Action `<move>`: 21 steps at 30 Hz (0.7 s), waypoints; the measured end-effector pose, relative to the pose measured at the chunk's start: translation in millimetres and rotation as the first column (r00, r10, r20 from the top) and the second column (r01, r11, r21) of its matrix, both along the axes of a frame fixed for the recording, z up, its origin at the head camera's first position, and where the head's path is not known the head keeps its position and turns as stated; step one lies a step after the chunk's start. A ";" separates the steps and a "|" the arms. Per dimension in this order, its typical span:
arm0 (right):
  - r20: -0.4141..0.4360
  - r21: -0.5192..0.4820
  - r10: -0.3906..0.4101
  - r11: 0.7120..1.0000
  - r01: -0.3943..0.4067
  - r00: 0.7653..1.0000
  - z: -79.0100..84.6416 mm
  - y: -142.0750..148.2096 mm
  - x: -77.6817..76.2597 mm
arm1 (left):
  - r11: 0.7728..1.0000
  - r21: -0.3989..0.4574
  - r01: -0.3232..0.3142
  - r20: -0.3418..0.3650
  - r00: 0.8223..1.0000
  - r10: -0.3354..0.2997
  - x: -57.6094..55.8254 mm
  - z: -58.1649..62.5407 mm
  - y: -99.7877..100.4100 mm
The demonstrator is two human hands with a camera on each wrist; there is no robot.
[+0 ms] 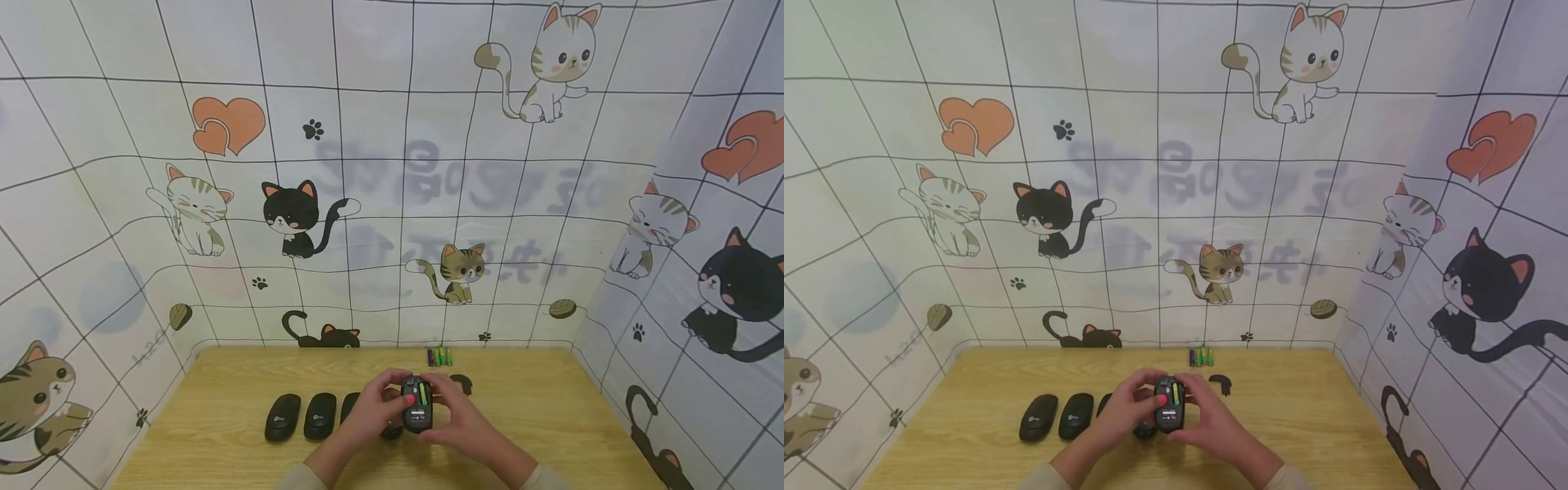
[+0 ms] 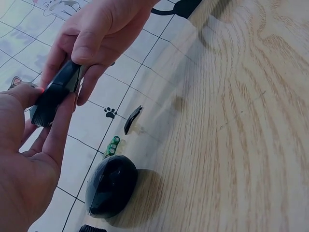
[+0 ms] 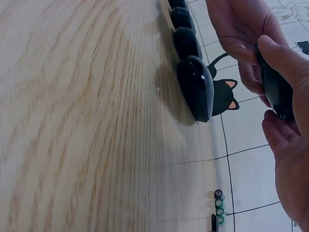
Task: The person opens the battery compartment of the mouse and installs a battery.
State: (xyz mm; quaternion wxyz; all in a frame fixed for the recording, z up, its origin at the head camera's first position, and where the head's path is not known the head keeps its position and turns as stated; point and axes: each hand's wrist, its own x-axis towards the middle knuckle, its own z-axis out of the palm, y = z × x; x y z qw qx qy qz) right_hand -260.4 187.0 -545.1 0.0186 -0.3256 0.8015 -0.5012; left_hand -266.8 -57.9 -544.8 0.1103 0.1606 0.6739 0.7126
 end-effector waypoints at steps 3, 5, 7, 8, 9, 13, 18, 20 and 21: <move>-0.027 0.006 0.003 1.000 -0.003 1.000 -0.2 0.9 -0.4 | 1.000 0.005 0.008 -0.002 1.000 -0.008 0.5 0.4 0.3; -0.038 0.005 0.003 1.000 -0.003 0.999 0.0 1.8 -0.6 | 1.000 0.005 0.016 -0.002 1.000 -0.016 0.3 0.7 0.4; -0.042 0.006 -0.003 1.000 0.003 0.999 0.2 2.9 -0.9 | 1.000 0.003 0.023 -0.006 1.000 -0.023 0.3 0.6 0.5; -0.045 0.006 -0.006 1.000 0.006 0.999 0.2 3.6 -1.2 | 1.000 -0.005 0.024 -0.011 1.000 -0.024 0.0 0.4 0.5; -0.048 0.006 -0.009 1.000 0.009 0.999 0.2 4.4 -1.3 | 1.000 -0.017 0.026 -0.018 0.999 -0.027 -0.5 0.1 0.4; -0.058 0.013 -0.017 1.000 0.018 0.998 0.2 7.6 -3.0 | 0.997 -0.073 0.028 -0.059 0.998 -0.032 -1.7 -1.7 -0.1; -0.072 0.023 -0.030 0.999 0.032 0.997 -1.0 11.9 -8.2 | 0.993 -0.089 0.081 -0.081 0.993 -0.089 -3.3 -3.6 0.2; -0.059 0.021 -0.034 0.999 0.035 0.998 -0.9 13.9 -10.4 | 0.989 -0.099 0.107 -0.089 0.989 -0.116 -4.5 -3.9 0.7; -0.049 0.020 -0.035 0.999 0.036 0.998 -0.7 14.9 -11.5 | 0.987 -0.109 0.117 -0.094 0.987 -0.127 -5.2 -4.0 0.9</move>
